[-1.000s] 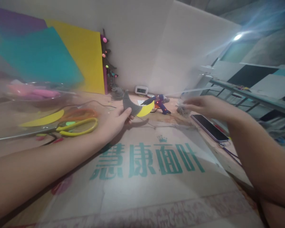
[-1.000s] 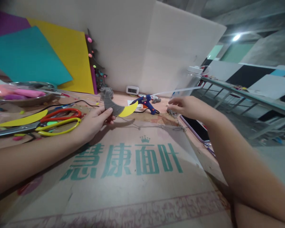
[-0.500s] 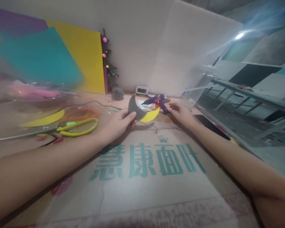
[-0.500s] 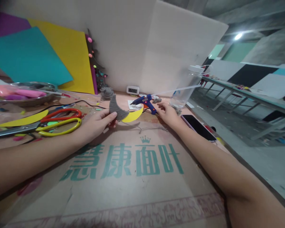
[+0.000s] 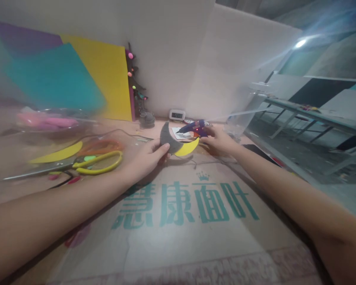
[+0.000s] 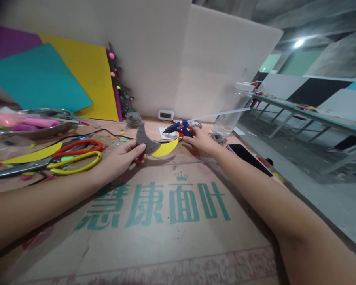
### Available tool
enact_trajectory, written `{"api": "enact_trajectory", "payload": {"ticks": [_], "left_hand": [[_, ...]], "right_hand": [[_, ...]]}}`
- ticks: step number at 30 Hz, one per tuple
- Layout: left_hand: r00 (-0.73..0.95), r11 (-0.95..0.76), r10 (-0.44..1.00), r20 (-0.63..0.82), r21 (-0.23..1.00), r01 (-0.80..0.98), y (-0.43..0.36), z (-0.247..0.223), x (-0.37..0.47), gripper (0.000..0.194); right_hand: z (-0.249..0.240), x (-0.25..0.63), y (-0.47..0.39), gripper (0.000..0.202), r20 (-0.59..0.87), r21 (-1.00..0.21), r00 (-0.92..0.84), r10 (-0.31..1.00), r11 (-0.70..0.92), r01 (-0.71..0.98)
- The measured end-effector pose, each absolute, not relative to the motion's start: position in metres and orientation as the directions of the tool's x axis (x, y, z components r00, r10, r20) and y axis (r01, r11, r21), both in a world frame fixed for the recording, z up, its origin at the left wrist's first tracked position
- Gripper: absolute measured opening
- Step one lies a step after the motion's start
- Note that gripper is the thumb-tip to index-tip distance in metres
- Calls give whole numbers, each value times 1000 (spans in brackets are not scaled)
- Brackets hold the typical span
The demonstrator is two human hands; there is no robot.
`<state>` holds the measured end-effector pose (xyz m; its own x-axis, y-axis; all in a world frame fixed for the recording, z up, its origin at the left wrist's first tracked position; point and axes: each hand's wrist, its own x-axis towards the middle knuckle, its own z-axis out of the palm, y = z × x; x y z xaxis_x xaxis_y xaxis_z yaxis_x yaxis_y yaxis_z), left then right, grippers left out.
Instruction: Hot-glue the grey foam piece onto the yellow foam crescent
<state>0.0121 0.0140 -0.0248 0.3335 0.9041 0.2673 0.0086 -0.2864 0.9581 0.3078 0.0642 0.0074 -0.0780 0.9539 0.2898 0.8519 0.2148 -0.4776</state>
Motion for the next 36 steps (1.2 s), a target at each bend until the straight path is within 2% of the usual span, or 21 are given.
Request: {"api": "enact_trajectory", "payload": {"ticks": [5,11,14,17,21,23,29,33,36], "left_hand": [[333,-331,899,284,939,95,13,-22,11,30],[341,-354,895,289,924,144,10,-14,11,29],[324,-353,899,295,926,135,9,-13,12,28],[314,-348,904,291,927,143,8,-12,11,27],[308,-342,911,275,921,188,7,-8,10,21],[306,-336,912,272,924,182,7,-7,9,19],[245,-289,938,245,942,168,5,-3,11,18],[245,-213,952,184,972,96,2,0,13,19],[210,-177,964,164,983,43,3,-1,13,20]], "right_hand": [[13,287,81,43,211,-470,-13,977,113,875],[13,285,80,24,239,-516,110,965,31,856],[18,288,73,21,249,-570,149,957,20,821],[25,287,60,22,267,-642,150,952,60,765],[21,278,32,24,393,-793,212,895,213,570],[16,272,14,29,456,-798,243,856,273,538],[10,247,-29,33,449,-852,130,884,379,361],[-2,237,-35,33,336,-857,-3,942,308,412],[-11,237,-34,30,335,-817,-94,938,339,467]]}}
